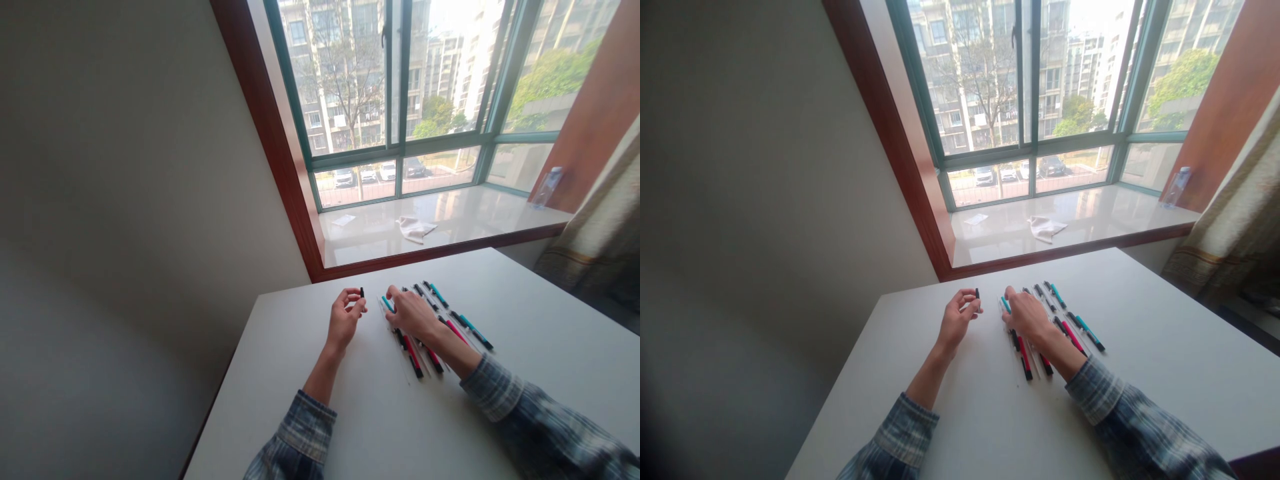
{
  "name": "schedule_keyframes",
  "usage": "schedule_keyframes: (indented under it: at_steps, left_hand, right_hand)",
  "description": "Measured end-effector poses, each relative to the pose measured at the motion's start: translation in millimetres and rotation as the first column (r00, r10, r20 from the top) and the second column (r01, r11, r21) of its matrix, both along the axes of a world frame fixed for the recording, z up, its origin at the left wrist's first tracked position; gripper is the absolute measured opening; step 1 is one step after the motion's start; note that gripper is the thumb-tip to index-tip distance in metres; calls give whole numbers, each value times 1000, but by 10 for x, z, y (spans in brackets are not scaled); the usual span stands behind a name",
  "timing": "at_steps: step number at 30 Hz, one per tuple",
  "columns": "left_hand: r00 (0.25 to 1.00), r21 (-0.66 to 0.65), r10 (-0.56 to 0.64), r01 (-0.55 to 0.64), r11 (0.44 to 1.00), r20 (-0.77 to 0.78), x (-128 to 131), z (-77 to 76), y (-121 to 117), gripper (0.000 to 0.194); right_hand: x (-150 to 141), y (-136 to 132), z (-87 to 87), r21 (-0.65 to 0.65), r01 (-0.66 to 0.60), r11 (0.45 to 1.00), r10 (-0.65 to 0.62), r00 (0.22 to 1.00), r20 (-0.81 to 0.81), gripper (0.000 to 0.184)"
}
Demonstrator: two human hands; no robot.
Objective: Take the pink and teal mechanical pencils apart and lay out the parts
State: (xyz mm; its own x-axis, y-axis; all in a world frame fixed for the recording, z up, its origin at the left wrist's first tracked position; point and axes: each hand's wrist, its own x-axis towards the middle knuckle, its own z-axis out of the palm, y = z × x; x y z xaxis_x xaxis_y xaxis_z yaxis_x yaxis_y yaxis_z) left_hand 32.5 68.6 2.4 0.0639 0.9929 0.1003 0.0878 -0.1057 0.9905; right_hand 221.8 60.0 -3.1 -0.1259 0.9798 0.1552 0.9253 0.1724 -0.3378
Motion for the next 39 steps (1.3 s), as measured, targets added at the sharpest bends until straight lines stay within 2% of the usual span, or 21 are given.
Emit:
schedule_keyframes:
  at_steps: [4,9,14,20,26,30,33,37,39]
  left_hand:
    - [999,-12,-5,6,1000,33,-3,-14,10,28]
    - [987,-50,-36,44,998,156,8,-33,10,35]
    - [963,-67,-47,67,995,264,17,-52,7,38]
    - [954,-72,-94,119,990,285,19,-63,0,41]
    - [966,-76,-125,145,987,225,11,-48,-7,39]
    - [979,-75,-121,134,988,164,2,-37,-7,39]
    - [984,-54,-110,118,991,138,-4,-43,3,40]
    - [995,-16,-66,67,998,80,-5,-55,14,34]
    - [997,-3,-43,44,999,61,-3,-62,15,31]
  right_hand:
    - [-2,12,28,146,29,989,0,981,-194,21]
    - [-92,-51,56,317,-20,948,175,865,-471,14]
    - [-189,-104,-2,294,-108,950,270,757,-595,15]
    - [-185,-96,-36,249,-154,956,281,723,-632,14]
    - [-156,-69,-83,248,-172,953,295,703,-647,17]
    - [-152,-72,-69,242,-192,951,305,704,-642,20]
    - [-113,-58,-24,239,-205,949,311,736,-602,21]
    - [21,11,-12,315,-98,944,235,870,-433,15]
    - [94,53,-51,311,-77,947,182,928,-325,15]
